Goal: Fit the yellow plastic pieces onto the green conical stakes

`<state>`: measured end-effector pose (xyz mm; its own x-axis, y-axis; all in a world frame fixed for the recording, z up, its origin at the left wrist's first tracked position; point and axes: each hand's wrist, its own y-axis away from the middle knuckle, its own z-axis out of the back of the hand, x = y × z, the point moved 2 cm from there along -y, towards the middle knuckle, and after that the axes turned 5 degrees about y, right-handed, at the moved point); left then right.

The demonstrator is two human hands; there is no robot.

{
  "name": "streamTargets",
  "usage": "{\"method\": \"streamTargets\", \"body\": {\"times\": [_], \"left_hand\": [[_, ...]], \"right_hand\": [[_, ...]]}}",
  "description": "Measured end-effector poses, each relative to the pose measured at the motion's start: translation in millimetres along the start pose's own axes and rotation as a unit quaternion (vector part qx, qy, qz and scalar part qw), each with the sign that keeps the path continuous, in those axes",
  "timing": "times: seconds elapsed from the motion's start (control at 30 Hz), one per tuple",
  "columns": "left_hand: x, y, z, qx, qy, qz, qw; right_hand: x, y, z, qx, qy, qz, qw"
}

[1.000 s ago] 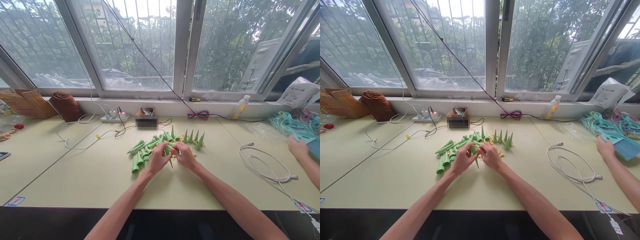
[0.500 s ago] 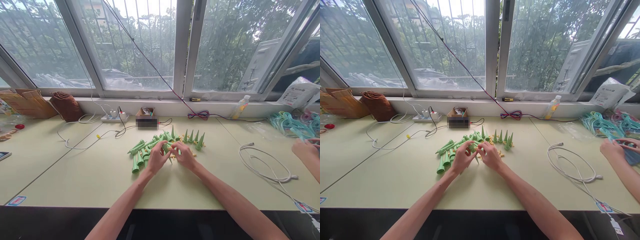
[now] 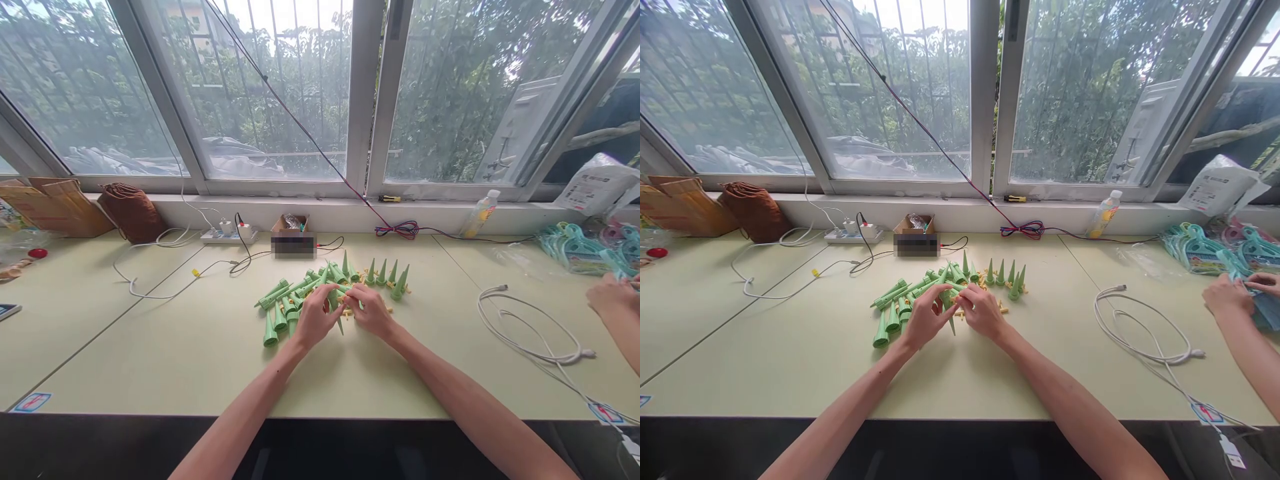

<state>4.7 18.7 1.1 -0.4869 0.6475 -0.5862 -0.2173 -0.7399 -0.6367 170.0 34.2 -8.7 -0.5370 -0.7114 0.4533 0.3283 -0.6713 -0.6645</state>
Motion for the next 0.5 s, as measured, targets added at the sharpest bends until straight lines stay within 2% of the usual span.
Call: {"method": "streamTargets", "body": {"times": [0.27,0.5], "left_hand": [[-0.3,-0.7,0.6,-0.022,0.006,0.000,1.000],[-2.5,0.0,0.6,-0.011,-0.007,-0.010,1.000]], "right_hand": [[3.6,-0.5,-0.1,-0.013,-0.035,-0.016,0.999],[1.3,-0.7,-1.1,-0.014,-0.022,-0.013,1.000]]}}
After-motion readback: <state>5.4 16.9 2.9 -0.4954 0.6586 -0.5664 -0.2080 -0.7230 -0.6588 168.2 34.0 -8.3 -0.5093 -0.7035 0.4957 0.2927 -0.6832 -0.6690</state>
